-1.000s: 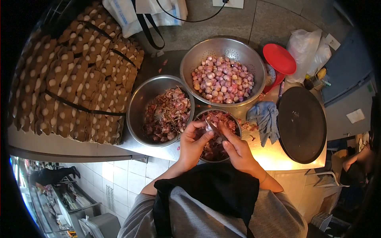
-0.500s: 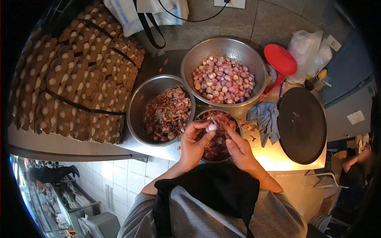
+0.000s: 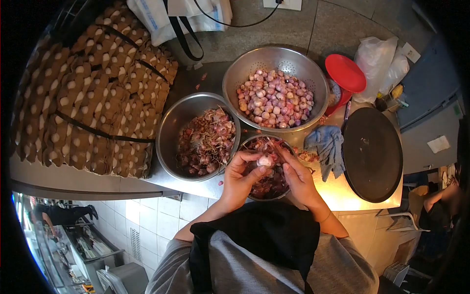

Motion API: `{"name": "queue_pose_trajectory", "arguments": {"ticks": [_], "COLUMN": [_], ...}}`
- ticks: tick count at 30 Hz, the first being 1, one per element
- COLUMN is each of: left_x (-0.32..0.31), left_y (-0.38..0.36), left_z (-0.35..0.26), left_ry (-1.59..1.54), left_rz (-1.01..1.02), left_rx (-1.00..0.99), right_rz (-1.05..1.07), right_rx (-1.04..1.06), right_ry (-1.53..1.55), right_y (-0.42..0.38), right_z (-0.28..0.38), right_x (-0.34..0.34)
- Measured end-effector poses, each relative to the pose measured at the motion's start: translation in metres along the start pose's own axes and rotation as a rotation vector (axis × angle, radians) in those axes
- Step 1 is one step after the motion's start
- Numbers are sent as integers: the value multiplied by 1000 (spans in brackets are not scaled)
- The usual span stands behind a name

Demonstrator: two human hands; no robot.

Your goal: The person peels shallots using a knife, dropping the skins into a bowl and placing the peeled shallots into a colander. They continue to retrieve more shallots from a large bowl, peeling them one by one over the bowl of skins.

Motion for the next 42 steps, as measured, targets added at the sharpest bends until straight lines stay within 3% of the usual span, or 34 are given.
{"name": "queue_pose_trajectory", "arguments": {"ticks": [3,10,13,19,24,32,42], "left_x": [-5,-1,4,3,-3,7,10], "left_y": [1,4,3,0,0,2,2], "left_z": [-6,-3,4,1,-3,1,3], "left_ry": [-34,14,53,93,-67,170,-20], "left_rz": [39,-19,7,53,53,-59,-42], "left_rx": [-29,29,-8,21,81,67,40], "right_rz": [-76,57,114,149,29,215,187], "right_rx": [-9,-57,-2,17,-104,-126,-106], "right_ry": [-14,134,-44,-57,156,489,393], "right_y": [-2,-9,-8,-8,-7,-13,-10], "right_z": [-12,10,22,17,-5,2,-5], "right_x": [9,-4,-10,-8,2,-20,-18]}}
Point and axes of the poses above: each hand's wrist, its own y-axis towards the middle knuckle, its own x-axis out of the back of the hand, z = x × y, the point moved 6 cm from there along y, towards the middle knuckle, and after that the axes turned 13 degrees about z, right-handed, at the moved point
